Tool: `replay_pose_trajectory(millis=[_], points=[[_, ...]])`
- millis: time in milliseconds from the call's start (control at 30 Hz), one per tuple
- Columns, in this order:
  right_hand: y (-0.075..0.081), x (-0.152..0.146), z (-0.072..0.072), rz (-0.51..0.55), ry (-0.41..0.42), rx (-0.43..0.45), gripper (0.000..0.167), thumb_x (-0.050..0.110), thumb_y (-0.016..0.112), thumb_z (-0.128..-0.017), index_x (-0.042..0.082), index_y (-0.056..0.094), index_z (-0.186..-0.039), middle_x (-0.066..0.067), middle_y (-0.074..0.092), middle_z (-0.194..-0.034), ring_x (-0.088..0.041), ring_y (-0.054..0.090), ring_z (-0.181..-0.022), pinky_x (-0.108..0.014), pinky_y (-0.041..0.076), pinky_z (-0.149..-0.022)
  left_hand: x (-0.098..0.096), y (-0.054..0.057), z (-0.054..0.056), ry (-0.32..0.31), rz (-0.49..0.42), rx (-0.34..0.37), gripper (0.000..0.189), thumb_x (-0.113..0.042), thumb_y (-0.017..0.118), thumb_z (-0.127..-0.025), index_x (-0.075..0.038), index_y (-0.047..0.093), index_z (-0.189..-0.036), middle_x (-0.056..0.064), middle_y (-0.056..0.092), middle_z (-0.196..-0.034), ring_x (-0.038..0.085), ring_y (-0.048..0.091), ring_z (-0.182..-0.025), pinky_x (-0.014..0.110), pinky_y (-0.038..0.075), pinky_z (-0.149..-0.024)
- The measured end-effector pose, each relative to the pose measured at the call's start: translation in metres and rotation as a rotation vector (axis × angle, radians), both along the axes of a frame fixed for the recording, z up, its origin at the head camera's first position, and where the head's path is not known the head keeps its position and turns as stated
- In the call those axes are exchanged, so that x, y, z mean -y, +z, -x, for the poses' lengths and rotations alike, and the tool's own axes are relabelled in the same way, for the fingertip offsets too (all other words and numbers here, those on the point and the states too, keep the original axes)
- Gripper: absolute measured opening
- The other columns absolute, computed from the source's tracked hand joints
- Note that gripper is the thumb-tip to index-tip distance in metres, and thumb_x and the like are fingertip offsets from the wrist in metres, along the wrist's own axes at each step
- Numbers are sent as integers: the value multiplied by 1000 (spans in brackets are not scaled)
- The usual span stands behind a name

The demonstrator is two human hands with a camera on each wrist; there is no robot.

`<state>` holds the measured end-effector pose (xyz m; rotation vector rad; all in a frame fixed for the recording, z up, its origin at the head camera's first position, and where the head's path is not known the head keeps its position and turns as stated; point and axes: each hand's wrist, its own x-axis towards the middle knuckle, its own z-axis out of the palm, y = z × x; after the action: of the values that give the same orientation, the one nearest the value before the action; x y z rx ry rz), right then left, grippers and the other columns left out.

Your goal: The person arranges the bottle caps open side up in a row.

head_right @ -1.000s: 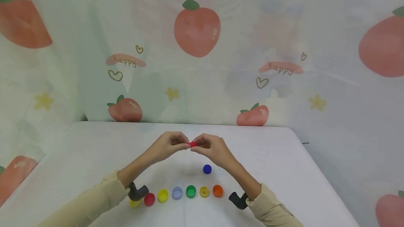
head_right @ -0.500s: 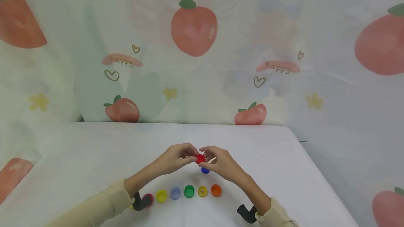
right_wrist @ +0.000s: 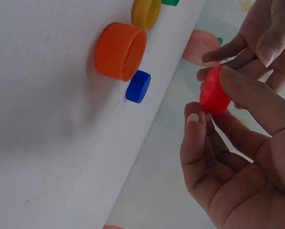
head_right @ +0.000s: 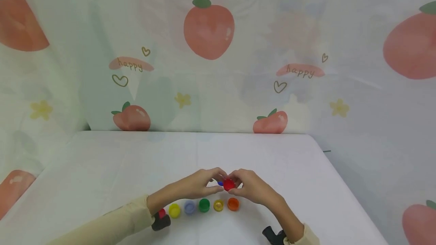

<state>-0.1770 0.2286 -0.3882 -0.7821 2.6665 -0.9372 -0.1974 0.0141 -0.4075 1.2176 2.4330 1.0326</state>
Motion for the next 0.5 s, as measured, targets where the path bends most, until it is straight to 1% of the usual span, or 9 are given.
replay_pose_trajectory(millis=[100,167,267,400,467,500], points=[[0,-3,-2,-42,1,32,37,11,77,-78,0,62,-110,0,63,-93,-18,60,-84,-30,54,-73,-6,-1,2,-53,57,25,40,-19,61,-93,-9,46,-129,2,63,-119,12,59,-107,22,47,-84],[0,-5,-4,-64,4,46,36,9,77,-78,0,61,-109,-1,63,-93,-19,60,-84,-32,54,-74,-10,-2,3,-80,85,50,43,-19,61,-93,-9,44,-131,2,61,-121,9,59,-105,21,47,-83],[-3,-8,-5,-84,0,51,35,7,77,-77,0,61,-107,-1,62,-92,-19,59,-84,-36,53,-75,-16,-3,3,-104,116,85,45,-18,60,-93,-9,41,-133,2,60,-123,6,58,-104,20,47,-83],[-5,-12,-8,-103,-18,56,35,4,77,-76,0,60,-105,0,62,-91,-20,58,-83,-37,53,-75,-23,-4,3,-125,163,118,47,-16,58,-95,-8,38,-136,1,57,-127,5,57,-106,18,46,-84],[-6,-13,-10,-115,-25,58,35,3,77,-75,0,59,-105,-1,61,-90,-21,57,-83,-37,53,-74,-26,-5,3,-152,190,134,48,-14,55,-96,-7,34,-138,1,55,-130,4,55,-109,17,45,-85],[-6,-14,-11,-119,-26,56,35,2,77,-75,-1,59,-104,-1,61,-90,-21,57,-83,-36,53,-74,-28,-5,3,-168,207,131,49,-12,55,-96,-7,33,-139,2,54,-131,4,54,-110,16,44,-86]])
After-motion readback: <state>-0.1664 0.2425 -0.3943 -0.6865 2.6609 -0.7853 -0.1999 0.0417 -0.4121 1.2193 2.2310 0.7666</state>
